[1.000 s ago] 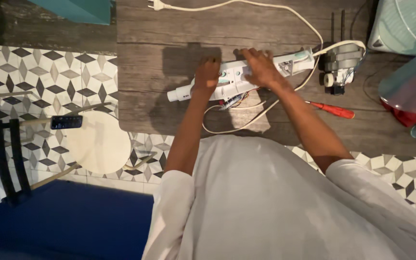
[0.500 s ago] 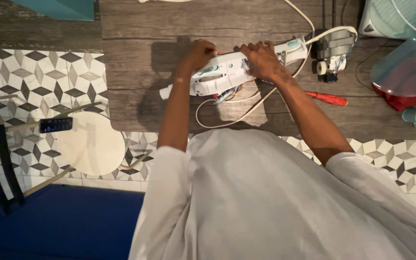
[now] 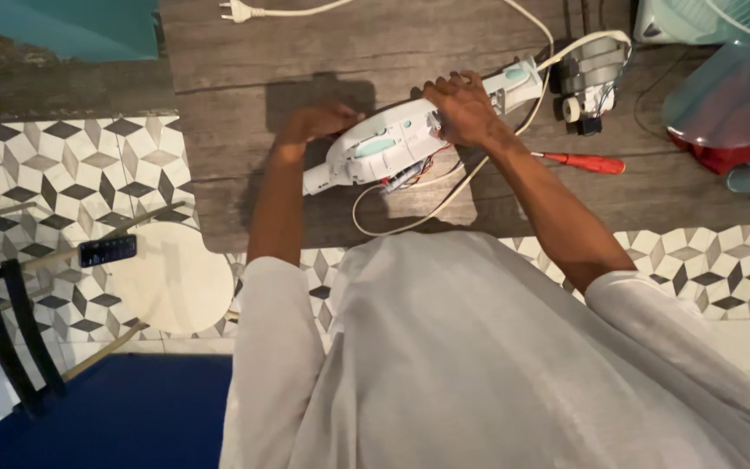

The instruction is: The person disassembles a white handheld electrical appliance on a wooden table, using a screwdriver to remove screws and separate the casing. They manipulate internal wiring and components, then reassemble the device by aligning and securing the casing halves.

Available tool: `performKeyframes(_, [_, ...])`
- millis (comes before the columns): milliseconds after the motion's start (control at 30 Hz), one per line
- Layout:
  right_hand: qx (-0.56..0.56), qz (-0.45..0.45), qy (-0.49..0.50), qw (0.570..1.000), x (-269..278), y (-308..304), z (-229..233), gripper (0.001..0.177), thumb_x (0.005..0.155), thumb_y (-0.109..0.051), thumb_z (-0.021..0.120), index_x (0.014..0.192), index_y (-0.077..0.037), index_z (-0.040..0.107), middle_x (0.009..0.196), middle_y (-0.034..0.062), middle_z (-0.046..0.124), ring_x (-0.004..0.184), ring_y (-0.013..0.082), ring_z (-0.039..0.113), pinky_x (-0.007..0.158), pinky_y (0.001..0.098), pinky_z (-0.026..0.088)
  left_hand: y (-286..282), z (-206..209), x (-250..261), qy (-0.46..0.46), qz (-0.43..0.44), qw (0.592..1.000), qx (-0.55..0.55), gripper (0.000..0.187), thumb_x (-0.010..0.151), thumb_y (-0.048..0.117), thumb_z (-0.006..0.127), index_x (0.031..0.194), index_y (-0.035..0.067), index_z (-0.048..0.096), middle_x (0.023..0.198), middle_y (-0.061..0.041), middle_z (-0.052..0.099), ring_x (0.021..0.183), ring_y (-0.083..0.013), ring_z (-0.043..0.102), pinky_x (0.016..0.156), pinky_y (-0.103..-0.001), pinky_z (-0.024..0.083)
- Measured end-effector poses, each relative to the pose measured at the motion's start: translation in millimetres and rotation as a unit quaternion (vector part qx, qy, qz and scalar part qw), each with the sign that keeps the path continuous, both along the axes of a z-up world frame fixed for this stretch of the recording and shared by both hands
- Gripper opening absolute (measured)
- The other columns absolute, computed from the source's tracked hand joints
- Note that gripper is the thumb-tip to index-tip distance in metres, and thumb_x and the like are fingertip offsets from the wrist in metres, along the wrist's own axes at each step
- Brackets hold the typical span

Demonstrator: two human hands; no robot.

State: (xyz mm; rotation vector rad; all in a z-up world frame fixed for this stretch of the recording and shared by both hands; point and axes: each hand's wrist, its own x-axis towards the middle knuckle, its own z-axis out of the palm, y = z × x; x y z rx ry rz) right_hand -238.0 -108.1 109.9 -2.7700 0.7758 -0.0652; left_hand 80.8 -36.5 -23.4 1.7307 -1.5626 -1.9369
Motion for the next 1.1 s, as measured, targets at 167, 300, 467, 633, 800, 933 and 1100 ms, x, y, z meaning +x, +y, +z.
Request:
performKeyframes(167, [0.038, 0.002, 0.007, 0.999, -2.7, -5.5, -3.7, 0.060, 0.068, -0.018, 0.087, 0.123, -0.011, 0.062, 0.116, 0.0135, 0.067, 0.120, 0.0335, 0.062, 0.113, 0.0547, 0.035, 18.2, 5.8, -4.3, 0.036, 0.042, 0.997, -0.052, 0.063, 0.103, 0.062, 0.052, 0.130, 0.008, 0.071, 0.127, -0.010, 0.070, 0.115, -0.0200, 0.061, 0.102, -0.038, 0.046])
performKeyframes(300, [0.049, 0.004, -0.018, 0.999, -14.7, 2.7, 1.0, 0.054, 0.074, -0.011, 0.085, 0.124, -0.012, 0.063, 0.116, 0.0121, 0.067, 0.120, 0.0325, 0.061, 0.110, 0.0543, 0.037, 39.1, 19.7, -13.9, 0.056, 0.054, 0.993, -0.087, 0.060, 0.101, 0.059, 0.056, 0.129, 0.007, 0.070, 0.123, -0.010, 0.071, 0.110, -0.0180, 0.064, 0.097, -0.034, 0.049])
performKeyframes(467, [0.078, 0.007, 0.017, 0.997, -18.8, 4.3, 2.5, 0.057, 0.071, 0.000, 0.082, 0.125, -0.011, 0.065, 0.119, 0.0113, 0.067, 0.120, 0.0331, 0.059, 0.105, 0.0524, 0.041, 60.8, 24.2, -29.4, 0.166, 0.097, 0.976, -0.099, 0.048, 0.101, 0.050, 0.058, 0.112, 0.005, 0.072, 0.101, -0.004, 0.073, 0.092, -0.0112, 0.059, 0.085, -0.032, 0.049])
performKeyframes(633, [0.109, 0.040, 0.015, 0.993, -17.0, -9.6, -1.0, 0.052, 0.070, 0.001, 0.081, 0.120, -0.010, 0.070, 0.115, 0.0138, 0.073, 0.114, 0.0338, 0.065, 0.102, 0.0483, 0.049, 74.0, -16.8, -27.8, 0.113, 0.099, 0.984, -0.100, 0.057, 0.111, 0.050, 0.055, 0.094, -0.001, 0.074, 0.081, -0.005, 0.062, 0.076, -0.0128, 0.047, 0.069, -0.033, 0.046])
performKeyframes(800, [0.245, -0.013, 0.025, 0.969, -24.1, -15.8, 1.3, 0.050, 0.077, 0.007, 0.074, 0.125, -0.007, 0.070, 0.120, 0.0156, 0.073, 0.110, 0.0323, 0.071, 0.097, 0.0411, 0.056, 66.8, -36.9, -30.6, 0.158, 0.048, 0.967, -0.192, 0.030, 0.106, 0.023, 0.057, 0.116, -0.002, 0.071, 0.099, -0.007, 0.070, 0.088, -0.0127, 0.057, 0.078, -0.032, 0.050])
performKeyframes(933, [0.276, 0.021, -0.024, 0.961, -29.7, -30.9, 4.9, 0.061, 0.067, 0.014, 0.072, 0.125, -0.005, 0.071, 0.125, 0.0158, 0.072, 0.116, 0.0317, 0.069, 0.103, 0.0409, 0.054, 70.3, -27.6, -25.3, 0.282, 0.054, 0.938, -0.195, 0.044, 0.093, -0.003, 0.062, 0.136, 0.002, 0.062, 0.122, -0.006, 0.072, 0.104, -0.0102, 0.062, 0.091, -0.030, 0.054])
performKeyframes(1100, [0.291, 0.008, 0.002, 0.957, -27.2, -39.6, 8.8, 0.061, 0.070, 0.012, 0.074, 0.126, -0.011, 0.073, 0.126, 0.0125, 0.072, 0.115, 0.0314, 0.069, 0.101, 0.0399, 0.053, 72.6, -10.2, -28.6, 0.234, 0.114, 0.951, -0.165, 0.036, 0.100, -0.003, 0.061, 0.136, 0.003, 0.066, 0.123, -0.007, 0.073, 0.108, -0.0120, 0.065, 0.097, -0.030, 0.055])
